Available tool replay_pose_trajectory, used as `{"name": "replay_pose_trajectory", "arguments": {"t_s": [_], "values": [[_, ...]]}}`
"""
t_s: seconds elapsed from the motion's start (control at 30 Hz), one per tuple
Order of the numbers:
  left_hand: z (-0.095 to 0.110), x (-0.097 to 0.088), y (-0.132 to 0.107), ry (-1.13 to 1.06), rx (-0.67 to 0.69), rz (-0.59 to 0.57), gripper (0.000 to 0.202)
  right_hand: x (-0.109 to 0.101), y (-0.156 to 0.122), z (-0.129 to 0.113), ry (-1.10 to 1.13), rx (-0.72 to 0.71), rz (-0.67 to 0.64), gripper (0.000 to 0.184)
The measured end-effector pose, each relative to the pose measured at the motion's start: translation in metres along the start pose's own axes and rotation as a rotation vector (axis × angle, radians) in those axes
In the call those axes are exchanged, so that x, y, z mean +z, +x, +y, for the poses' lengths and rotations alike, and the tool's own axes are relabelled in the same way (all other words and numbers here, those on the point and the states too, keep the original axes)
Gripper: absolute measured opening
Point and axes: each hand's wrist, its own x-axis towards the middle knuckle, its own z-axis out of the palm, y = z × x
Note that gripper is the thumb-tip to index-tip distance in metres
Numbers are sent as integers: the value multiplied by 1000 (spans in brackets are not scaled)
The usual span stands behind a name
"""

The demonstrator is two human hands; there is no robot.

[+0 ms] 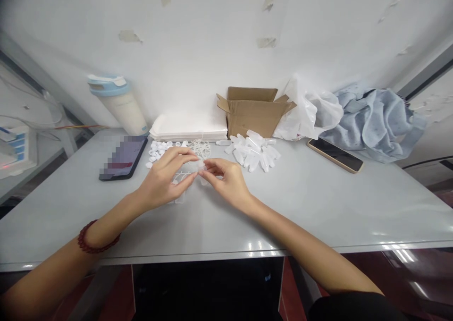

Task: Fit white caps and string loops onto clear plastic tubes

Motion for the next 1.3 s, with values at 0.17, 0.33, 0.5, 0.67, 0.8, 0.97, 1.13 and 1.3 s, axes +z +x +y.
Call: {"name": "replay_pose_trajectory", "arguments": {"t_s": [0.17,0.33,0.5,0.67,0.8,0.97,1.13,1.3], "values": [[1,0,-1,161,195,-110,40,2,1,1,104,112,-9,22],[3,0,0,279,243,-146,34,4,1,1,125,176,-30,20],[5,-4,-1,303,242,-256,24,5,1,-2,101,251,-125,18],[5,-14,-1,204,135,-462,22,6,-1,-2,-10,280,-261,15],[5,-19,-1,158,27,-599,25,7,-3,-1,-25,257,-329,18],[3,-21,-1,225,-53,-688,25,6,-2,-1,-87,218,-341,19],[3,-22,-2,232,-113,-708,30,6,-2,-3,-112,210,-343,20],[-1,-22,-5,221,-120,-708,30,5,-2,-4,-113,211,-351,20]]}}
